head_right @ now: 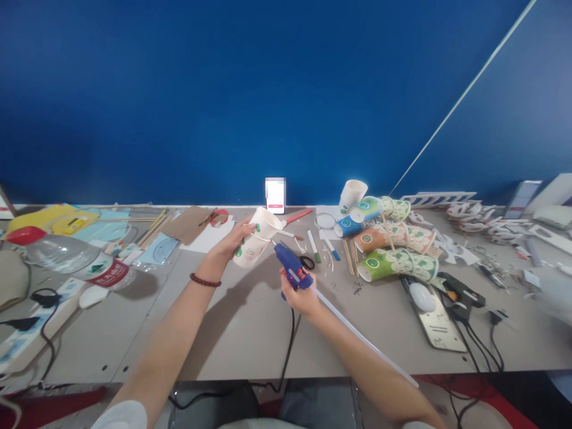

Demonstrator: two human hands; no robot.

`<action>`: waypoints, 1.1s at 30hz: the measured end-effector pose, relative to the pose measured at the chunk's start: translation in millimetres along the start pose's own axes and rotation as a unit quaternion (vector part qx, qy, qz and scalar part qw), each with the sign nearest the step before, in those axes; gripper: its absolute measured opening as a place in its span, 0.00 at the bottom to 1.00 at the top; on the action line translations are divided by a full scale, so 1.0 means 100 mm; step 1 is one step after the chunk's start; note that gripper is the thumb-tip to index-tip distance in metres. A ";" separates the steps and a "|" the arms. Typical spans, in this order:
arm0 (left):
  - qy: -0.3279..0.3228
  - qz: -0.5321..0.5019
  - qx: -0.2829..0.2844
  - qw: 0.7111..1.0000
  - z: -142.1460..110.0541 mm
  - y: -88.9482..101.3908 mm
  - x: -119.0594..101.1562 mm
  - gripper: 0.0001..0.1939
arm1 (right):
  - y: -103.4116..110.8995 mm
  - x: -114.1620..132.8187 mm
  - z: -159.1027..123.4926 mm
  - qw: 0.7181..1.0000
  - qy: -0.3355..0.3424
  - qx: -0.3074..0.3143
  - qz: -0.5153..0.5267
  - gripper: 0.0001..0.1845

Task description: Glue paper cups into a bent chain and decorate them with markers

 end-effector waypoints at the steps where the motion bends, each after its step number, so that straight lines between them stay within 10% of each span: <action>1: 0.002 -0.004 -0.004 1.000 0.00 0.00 0.01 0.26 | 0.00 0.01 0.00 1.000 0.005 -0.001 0.003 0.13; 23: 0.016 0.000 -0.053 0.998 -0.01 0.01 -0.01 0.26 | 0.00 -0.06 0.02 0.996 -0.010 0.044 0.075 0.15; 33: -0.003 0.010 -0.122 0.992 0.02 0.29 0.00 0.21 | -0.04 -0.06 0.03 0.987 -0.061 0.053 0.135 0.13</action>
Point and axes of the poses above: each hand's wrist, its own z-axis towards the middle knuckle, its own y-axis out of the back of the hand, x = y × z, the point moved 5 cm from there along z, towards the middle knuckle, and after that the axes turned 3 degrees about -y, right-handed, at the moved point
